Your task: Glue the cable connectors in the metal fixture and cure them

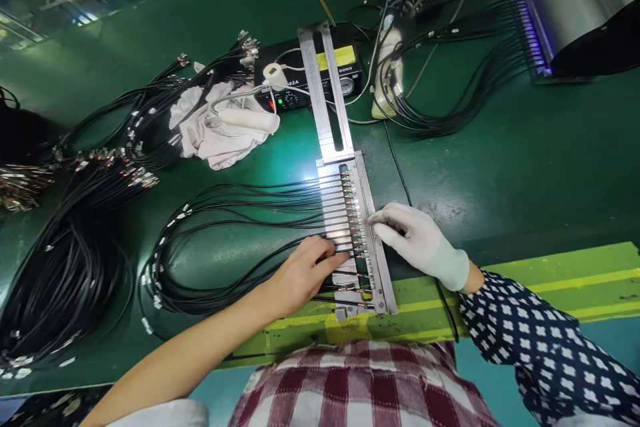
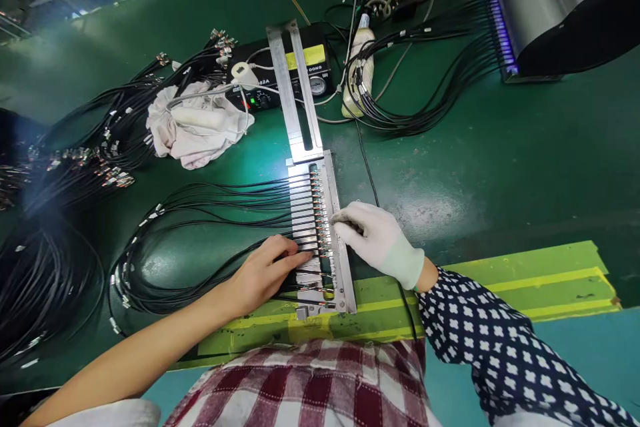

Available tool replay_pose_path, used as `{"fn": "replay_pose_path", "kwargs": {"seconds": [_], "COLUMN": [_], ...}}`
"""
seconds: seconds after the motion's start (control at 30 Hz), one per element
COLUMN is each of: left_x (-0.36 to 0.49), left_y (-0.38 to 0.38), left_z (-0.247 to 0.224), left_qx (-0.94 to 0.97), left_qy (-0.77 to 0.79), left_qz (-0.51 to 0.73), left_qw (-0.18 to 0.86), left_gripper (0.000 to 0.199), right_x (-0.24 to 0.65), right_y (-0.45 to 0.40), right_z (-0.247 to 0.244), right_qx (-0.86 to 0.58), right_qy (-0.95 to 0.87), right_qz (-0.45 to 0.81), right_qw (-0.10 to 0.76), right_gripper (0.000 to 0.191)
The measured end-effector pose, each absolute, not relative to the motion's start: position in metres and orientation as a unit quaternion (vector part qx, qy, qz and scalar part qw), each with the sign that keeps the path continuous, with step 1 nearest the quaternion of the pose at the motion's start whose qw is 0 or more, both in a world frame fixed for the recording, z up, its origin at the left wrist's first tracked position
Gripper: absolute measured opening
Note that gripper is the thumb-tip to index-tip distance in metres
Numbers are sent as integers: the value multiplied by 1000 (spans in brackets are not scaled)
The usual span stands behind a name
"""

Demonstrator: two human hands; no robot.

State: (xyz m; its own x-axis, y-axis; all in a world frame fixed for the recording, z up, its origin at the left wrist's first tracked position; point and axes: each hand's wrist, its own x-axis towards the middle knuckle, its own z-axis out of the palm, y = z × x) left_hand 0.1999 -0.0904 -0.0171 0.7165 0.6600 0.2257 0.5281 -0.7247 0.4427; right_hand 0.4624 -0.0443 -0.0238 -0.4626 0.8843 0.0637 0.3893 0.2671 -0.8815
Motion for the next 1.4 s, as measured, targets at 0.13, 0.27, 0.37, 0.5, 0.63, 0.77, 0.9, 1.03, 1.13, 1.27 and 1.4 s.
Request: {"fn": "replay_pose_path", "kwargs": {"seconds": [0.13,0.27,0.37,0.5,0.63,0.77,0.9,1.03,1.13,1.27,1.4], "left_x": [200,196,193,194,195,192,188,186,188,192,195], "left_y": [-91,-104,-115,-120,-120,-124,-126,-122,-119,-117,-117], "left_z": [-21,-22,-23,-22,-13,-10,-12,-9,-7,-8,-9], "left_qx": [902,909,920,921,894,862,860,888,903,910,918], "left_qy": [321,353,371,369,399,407,385,369,362,358,352], "left_qz": [207,174,100,95,131,148,208,176,149,133,120], "left_qw": [204,140,73,74,159,263,265,209,178,160,140], "left_gripper": [26,32,39,39,28,17,28,41,43,44,40], "right_x": [463,463,462,461,462,462,462,461,461,462,463], "right_y": [-44,-44,-42,-42,-45,-48,-47,-46,-46,-47,-46], "right_z": [-26,-26,-25,-24,-24,-26,-26,-24,-25,-27,-28], "right_qx": [-429,-430,-431,-436,-433,-435,-435,-437,-444,-443,-442], "right_qy": [-745,-746,-750,-750,-751,-750,-747,-747,-745,-741,-742], "right_qz": [424,422,414,405,404,403,404,401,402,412,414], "right_qw": [286,284,284,289,290,293,299,299,295,292,288], "right_gripper": [16,17,18,17,17,17,17,17,17,20,18]}}
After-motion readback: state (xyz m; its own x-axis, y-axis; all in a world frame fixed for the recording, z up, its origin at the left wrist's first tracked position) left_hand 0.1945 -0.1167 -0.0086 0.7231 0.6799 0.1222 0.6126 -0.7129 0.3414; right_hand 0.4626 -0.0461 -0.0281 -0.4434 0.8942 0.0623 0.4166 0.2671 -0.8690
